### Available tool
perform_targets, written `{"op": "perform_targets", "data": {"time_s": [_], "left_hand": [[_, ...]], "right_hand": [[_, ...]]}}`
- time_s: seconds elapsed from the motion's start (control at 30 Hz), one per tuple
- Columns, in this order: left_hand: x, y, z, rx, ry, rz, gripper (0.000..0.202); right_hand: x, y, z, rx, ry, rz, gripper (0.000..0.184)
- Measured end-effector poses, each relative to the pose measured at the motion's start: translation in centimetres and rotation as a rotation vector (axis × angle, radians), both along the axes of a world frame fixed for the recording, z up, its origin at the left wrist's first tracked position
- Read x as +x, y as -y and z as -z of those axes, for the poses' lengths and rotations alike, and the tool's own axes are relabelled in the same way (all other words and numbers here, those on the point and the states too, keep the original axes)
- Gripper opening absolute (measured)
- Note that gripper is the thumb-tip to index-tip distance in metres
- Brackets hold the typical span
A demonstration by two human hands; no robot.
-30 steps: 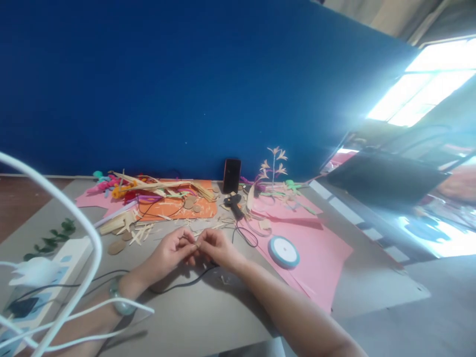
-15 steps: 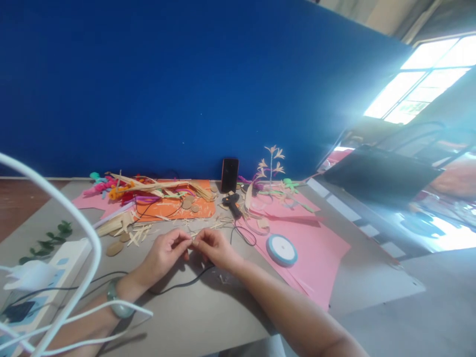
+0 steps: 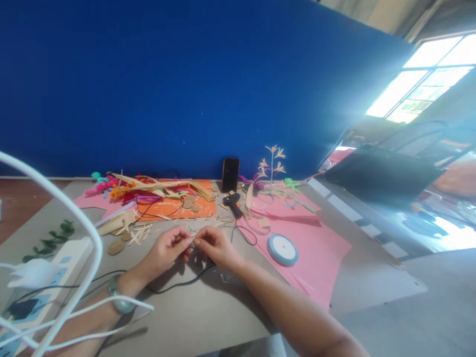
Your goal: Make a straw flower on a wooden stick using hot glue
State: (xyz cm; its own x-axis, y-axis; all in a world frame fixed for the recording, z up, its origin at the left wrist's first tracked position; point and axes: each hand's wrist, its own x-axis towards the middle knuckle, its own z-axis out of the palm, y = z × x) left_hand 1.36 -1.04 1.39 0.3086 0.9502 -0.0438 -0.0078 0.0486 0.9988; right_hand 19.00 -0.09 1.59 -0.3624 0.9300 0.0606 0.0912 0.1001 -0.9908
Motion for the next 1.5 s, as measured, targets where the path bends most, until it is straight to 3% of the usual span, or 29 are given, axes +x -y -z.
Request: {"op": "perform_targets", "data": {"time_s": [0.3, 0.57, 0.9, 1.2, 1.33, 1.5], "left_hand": [[-0.2, 0.2, -0.3, -0.124, 0.093, 0.118, 0.027], [-0.2, -0.2, 0.5, -0.132, 0.148, 0.095, 0.026], [-0.5, -0.4, 0.5, -0.093, 0.116, 0.073, 0.024], [-0.7, -0.4, 0.6, 0.072, -0.081, -0.013, 0.025], [-0.9, -0.7, 1.0, 0.023, -0.057, -0.015, 0.028], [-0.9, -1.0, 1.2, -0.072, 0.038, 0.004, 0.03]], "right_hand": [[-0.3, 0.8, 0.0, 0.317, 0.239, 0.099, 0.007], [0.1, 1.2, 0.2, 0.654, 0.312, 0.152, 0.011], [0.3, 1.0, 0.5, 0.808, 0.41, 0.116, 0.01], [0.2, 1.5, 0.0, 0.894, 0.689, 0.175, 0.018], [0.1, 1.8, -0.2, 0.962, 0.713, 0.121, 0.017], [0.4, 1.7, -1.0, 0.942, 0.68, 0.065, 0.011]]}}
